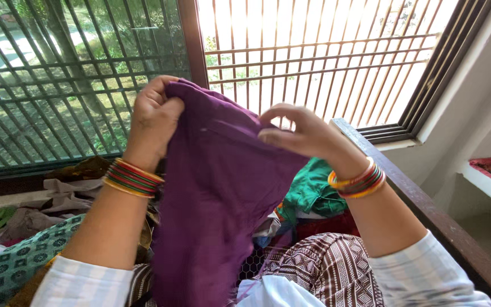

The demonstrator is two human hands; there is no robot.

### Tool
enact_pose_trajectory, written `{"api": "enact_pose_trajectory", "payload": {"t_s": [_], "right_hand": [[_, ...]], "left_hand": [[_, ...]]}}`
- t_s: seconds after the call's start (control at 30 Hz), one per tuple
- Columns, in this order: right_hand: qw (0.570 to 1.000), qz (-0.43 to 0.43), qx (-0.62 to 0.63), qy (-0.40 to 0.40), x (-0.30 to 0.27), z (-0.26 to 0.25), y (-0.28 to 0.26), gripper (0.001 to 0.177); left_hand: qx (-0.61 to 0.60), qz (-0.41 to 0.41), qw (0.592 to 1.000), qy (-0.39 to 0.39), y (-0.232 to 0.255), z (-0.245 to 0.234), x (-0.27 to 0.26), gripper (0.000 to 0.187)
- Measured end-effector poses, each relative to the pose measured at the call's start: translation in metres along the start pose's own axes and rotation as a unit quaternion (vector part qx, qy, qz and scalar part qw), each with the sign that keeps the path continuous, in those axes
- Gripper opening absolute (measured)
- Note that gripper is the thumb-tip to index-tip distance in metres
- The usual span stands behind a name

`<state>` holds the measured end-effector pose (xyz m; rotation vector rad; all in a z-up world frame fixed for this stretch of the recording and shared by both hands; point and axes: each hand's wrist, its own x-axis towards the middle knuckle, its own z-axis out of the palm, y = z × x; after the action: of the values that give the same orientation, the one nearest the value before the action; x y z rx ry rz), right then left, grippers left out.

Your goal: The person folds a purple garment and places it on a stack of clothes. Then, the person picks up a plaid shirt, lays it flat, and buttons it up.

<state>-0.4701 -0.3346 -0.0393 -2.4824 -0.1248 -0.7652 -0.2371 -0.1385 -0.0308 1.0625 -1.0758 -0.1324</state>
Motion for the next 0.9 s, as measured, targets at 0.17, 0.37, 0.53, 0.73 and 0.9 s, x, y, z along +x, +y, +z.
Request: {"api": "enact_pose_trajectory", "payload": {"t_s": [0.17, 0.37, 0.53, 0.73, 0.9], "right_hand": [[0.994, -0.085, -0.009, -0.065, -0.018, -0.002, 0.004, 0.049], [0.982, -0.003, -0.048, -0.183, -0.024, 0.011, -0.003, 0.061], [0.979, 0.126, -0.066, -0.146, -0.019, 0.002, -0.017, 0.057], [0.983, -0.115, -0.061, -0.128, -0.018, 0.015, -0.031, 0.078], [0.971, -0.015, -0.208, -0.113, -0.011, 0.022, -0.029, 0.06]], "left_hand": [[0.031, 0.004, 1.0, 0.005, 0.018, -0.021, 0.009, 0.025], [-0.01, -0.034, 0.999, -0.002, 0.034, -0.039, 0.008, 0.021], [-0.023, -0.045, 0.998, 0.026, 0.038, -0.049, 0.001, 0.02], [-0.001, -0.041, 0.999, 0.03, 0.043, -0.05, -0.003, 0.021], [-0.002, -0.043, 0.999, 0.002, 0.048, -0.047, -0.011, 0.019]]}}
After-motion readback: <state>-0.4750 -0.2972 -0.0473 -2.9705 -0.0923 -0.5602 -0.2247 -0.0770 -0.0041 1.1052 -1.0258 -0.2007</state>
